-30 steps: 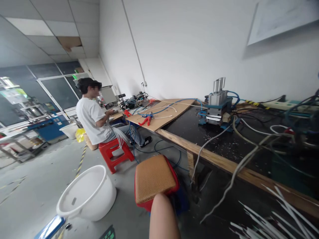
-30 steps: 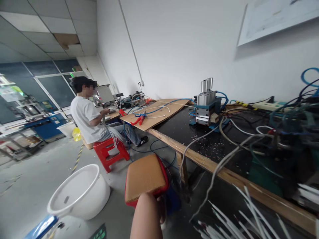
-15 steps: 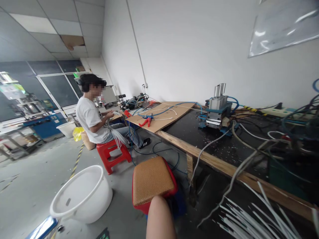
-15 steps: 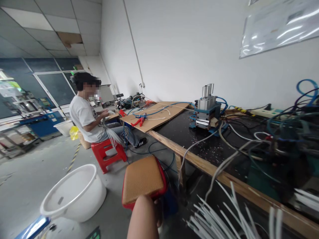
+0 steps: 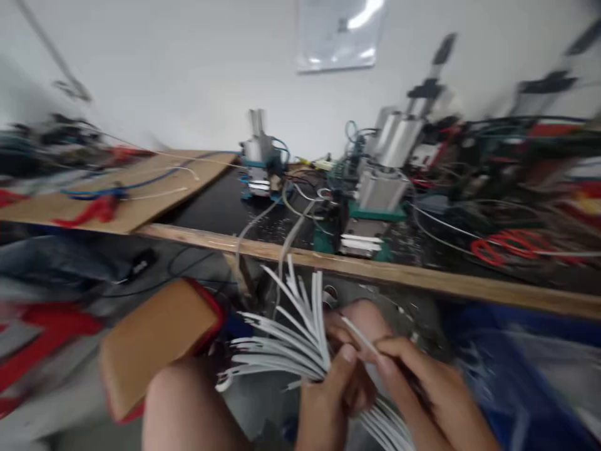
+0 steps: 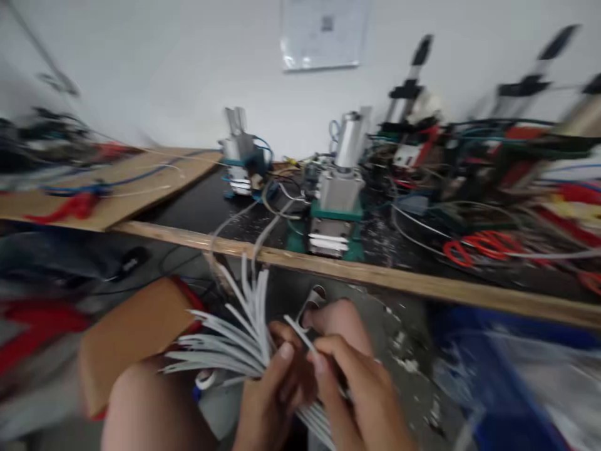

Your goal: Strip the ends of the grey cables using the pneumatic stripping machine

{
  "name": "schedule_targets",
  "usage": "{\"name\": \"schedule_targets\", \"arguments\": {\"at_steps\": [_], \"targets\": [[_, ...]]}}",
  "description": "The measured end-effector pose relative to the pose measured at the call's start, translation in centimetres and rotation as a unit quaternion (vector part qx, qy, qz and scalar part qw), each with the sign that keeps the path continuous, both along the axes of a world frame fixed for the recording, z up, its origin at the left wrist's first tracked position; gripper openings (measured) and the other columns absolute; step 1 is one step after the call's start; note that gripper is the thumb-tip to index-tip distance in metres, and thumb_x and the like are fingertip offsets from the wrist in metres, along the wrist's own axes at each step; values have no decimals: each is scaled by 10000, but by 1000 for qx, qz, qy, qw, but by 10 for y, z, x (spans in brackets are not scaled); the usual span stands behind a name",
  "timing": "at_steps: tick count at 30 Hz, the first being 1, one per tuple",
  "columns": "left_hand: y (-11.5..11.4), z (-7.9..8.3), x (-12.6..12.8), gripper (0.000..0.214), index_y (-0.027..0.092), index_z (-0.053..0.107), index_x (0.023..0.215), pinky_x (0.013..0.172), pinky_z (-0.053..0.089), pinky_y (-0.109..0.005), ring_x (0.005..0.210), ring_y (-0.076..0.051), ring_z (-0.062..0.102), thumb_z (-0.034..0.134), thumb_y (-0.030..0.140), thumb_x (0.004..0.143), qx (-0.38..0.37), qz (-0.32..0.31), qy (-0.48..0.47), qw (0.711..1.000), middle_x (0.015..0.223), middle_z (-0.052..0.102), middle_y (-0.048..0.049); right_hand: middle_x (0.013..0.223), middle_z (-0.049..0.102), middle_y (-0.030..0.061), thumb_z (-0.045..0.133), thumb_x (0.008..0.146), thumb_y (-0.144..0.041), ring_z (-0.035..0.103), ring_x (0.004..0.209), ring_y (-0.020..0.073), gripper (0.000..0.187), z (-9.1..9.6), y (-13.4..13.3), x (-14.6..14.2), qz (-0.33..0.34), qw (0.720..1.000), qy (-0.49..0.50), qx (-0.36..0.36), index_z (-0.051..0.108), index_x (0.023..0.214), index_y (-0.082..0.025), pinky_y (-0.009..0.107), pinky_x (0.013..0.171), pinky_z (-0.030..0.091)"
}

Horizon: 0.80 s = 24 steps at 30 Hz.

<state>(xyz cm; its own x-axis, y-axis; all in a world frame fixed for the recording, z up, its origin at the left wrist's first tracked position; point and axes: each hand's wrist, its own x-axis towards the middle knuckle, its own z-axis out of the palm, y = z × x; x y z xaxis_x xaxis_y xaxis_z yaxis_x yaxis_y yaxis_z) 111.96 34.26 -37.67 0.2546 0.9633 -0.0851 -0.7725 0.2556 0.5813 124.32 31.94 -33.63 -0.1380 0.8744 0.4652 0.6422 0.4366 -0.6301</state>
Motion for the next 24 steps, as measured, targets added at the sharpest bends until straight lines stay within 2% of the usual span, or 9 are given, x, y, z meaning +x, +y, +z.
{"name": "schedule_targets", "arguments": {"at_steps": [2,5,10,13,18,19,21,24], "targets": [[-3,6,1,526,174,578,834,410,286,-124,399,-25,326,892,572,694,-50,34,66,996,477,407,100,795,630,-63,435,1097,-232,635,687,57,160,0,-10,-1,0,999,15,-34,583,1039,-246,124,641,477],[-7,16,3,561,171,616,910,439,302,-115,455,-18,371,931,546,638,-103,97,134,981,598,525,75,779,583,-61,420,1089,-203,601,682,53,180,-4,-15,-7,4,998,56,-28,562,982,-228,139,655,438],[-13,22,7,525,178,605,923,442,267,-124,399,-11,257,901,536,680,-121,98,99,983,448,361,124,779,561,-61,402,1097,-219,575,686,53,206,-12,-20,-5,24,993,81,-79,553,958,-223,149,659,419],[-15,18,8,494,181,593,949,450,258,-125,405,-13,239,875,521,726,-129,100,88,983,438,345,128,747,541,-68,438,1086,-222,545,649,52,191,-11,-21,-1,19,994,69,-82,569,946,-224,150,613,396],[-13,3,3,362,213,541,951,441,318,-173,383,-51,242,746,500,867,-55,75,83,992,447,307,132,692,528,-71,452,1070,-192,514,603,56,221,-3,-17,3,37,993,69,-83,587,897,-215,152,565,378],[-13,-1,0,335,219,540,939,448,343,-183,383,-59,257,717,499,887,-37,78,111,990,461,315,126,693,533,-71,457,1068,-185,521,609,57,217,-3,-16,4,38,993,68,-85,585,896,-215,151,572,385],[-12,-10,-9,261,210,585,898,504,413,-195,430,-68,349,729,428,881,-13,88,190,978,533,431,88,753,575,-65,479,1064,-196,564,665,62,163,-3,-14,4,39,994,54,-85,588,945,-219,152,618,415],[-12,-19,-25,104,197,710,813,591,448,-175,552,-68,455,796,252,790,60,103,353,928,715,609,14,862,606,-39,485,1067,-207,597,757,78,107,-3,-10,4,34,998,15,-53,590,1051,-216,179,693,441]]}}
